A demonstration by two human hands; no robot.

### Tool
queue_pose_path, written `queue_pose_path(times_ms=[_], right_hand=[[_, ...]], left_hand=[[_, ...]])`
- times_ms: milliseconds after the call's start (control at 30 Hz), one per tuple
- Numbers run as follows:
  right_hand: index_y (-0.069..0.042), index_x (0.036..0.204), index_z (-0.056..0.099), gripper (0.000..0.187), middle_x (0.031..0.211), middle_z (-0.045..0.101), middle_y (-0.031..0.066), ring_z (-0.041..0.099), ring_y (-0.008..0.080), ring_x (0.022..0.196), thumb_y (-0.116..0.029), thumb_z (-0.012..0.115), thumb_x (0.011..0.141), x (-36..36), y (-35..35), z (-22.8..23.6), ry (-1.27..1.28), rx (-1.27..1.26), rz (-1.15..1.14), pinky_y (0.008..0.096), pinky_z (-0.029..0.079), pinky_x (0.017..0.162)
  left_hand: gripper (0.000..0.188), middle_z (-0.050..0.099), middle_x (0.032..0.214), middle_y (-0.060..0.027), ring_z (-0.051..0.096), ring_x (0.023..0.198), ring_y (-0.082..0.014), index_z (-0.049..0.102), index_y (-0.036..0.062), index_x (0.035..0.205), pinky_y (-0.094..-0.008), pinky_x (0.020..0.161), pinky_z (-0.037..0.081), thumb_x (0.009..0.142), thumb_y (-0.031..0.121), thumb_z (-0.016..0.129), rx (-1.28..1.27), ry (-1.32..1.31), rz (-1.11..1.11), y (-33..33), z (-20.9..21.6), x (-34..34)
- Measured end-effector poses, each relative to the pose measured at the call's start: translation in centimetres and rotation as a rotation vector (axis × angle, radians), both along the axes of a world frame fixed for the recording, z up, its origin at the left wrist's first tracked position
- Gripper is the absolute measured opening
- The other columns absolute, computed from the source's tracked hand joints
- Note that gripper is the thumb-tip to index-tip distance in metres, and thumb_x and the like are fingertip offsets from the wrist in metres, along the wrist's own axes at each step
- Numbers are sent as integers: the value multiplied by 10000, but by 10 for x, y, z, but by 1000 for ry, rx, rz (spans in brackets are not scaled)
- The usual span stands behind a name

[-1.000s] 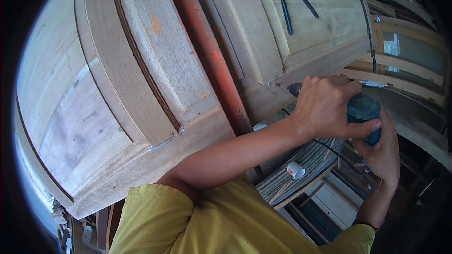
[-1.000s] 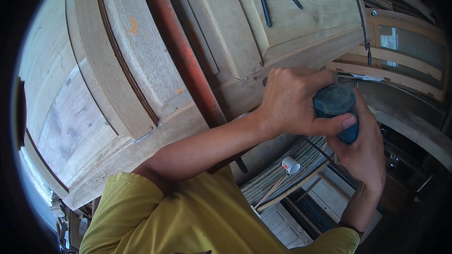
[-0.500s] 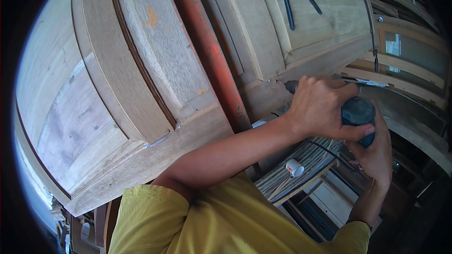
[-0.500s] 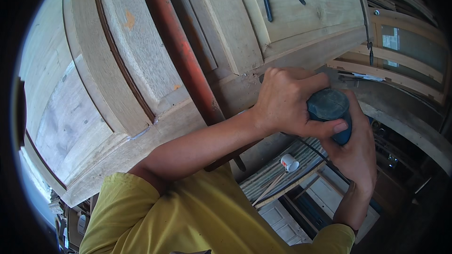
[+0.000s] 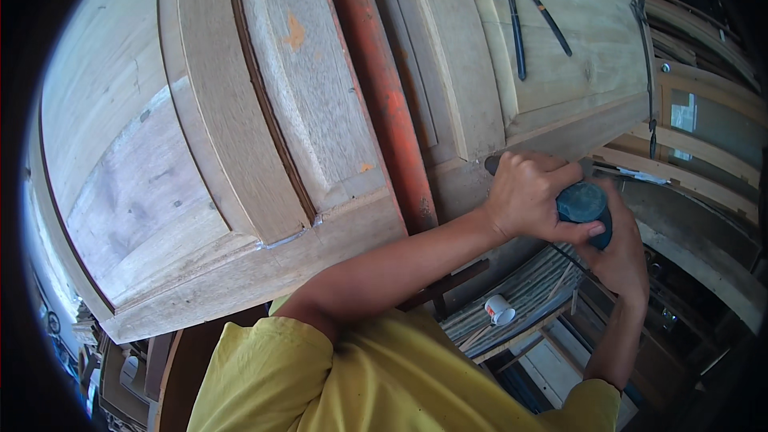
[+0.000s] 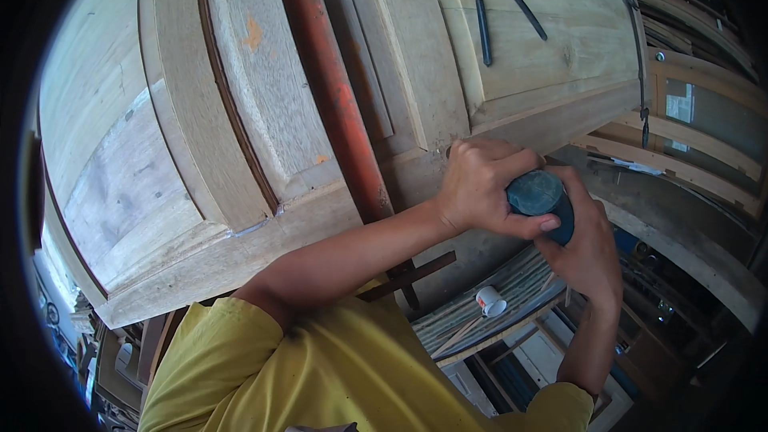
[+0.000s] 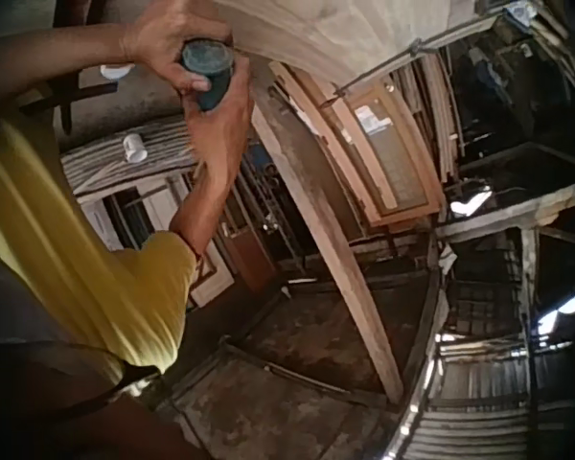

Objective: The person uses a hammer and a chisel to shape the corner of a wooden door frame, then uses a power drill to create holes in the bottom edge of the door.

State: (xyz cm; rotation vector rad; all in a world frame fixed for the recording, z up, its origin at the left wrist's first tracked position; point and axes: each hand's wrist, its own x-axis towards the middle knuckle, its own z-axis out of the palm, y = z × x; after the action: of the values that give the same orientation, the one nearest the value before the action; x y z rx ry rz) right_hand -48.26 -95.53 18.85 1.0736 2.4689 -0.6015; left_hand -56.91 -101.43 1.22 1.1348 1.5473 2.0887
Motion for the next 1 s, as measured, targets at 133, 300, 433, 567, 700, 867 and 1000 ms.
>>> queue_pose_path(times_ms=[133,300,433,567,700,867,1000], right_hand=[[-73,1326,563,591,1155,699,229,688,450,1123,28,759,778,-4,-2,9,-3,0,-40,465,524,965],[0,1393,554,671,1215,664,189,650,262,1187,-64,796,770,46,-31,106,140,269,-60,416,513,994],[46,1448,510,705,1303,604,198,627,267,1192,-119,734,800,38,-74,149,186,-55,-147,407,508,999],[27,1460,509,783,1271,638,211,666,294,1176,-244,769,773,10,-136,118,148,-131,43,413,530,977],[1,1447,519,875,1167,708,231,741,362,1081,-371,815,712,-9,-181,84,64,-215,247,421,571,907],[-8,1421,540,844,1088,747,234,775,391,1002,-340,834,703,-45,-221,73,92,-212,277,428,588,861],[9,1436,532,804,1078,741,247,774,393,1001,-289,812,743,-62,-233,70,60,-187,400,436,588,861]], left_hand=[[582,637,648,-107,678,591,-325,681,78,798,-419,530,525,718,635,829,-6,-8,10,-3,11,0],[635,649,668,-117,667,596,-343,657,60,790,-444,543,514,727,677,797,107,-33,-55,-22,109,-4],[737,671,727,-162,683,678,-345,676,22,818,-451,622,528,703,745,758,183,58,-69,-75,160,-16],[702,665,775,-118,677,705,-307,650,44,838,-428,632,523,699,719,784,88,69,45,-169,130,-41],[723,708,870,-104,715,743,-290,707,23,975,-389,663,569,701,684,813,-8,78,146,-252,102,-43],[730,740,918,-109,747,781,-290,744,7,1025,-380,688,605,703,658,819,6,62,226,-289,90,-59],[706,740,903,-106,748,774,-291,747,4,1002,-376,688,605,683,628,828,47,28,310,-300,82,-63]])
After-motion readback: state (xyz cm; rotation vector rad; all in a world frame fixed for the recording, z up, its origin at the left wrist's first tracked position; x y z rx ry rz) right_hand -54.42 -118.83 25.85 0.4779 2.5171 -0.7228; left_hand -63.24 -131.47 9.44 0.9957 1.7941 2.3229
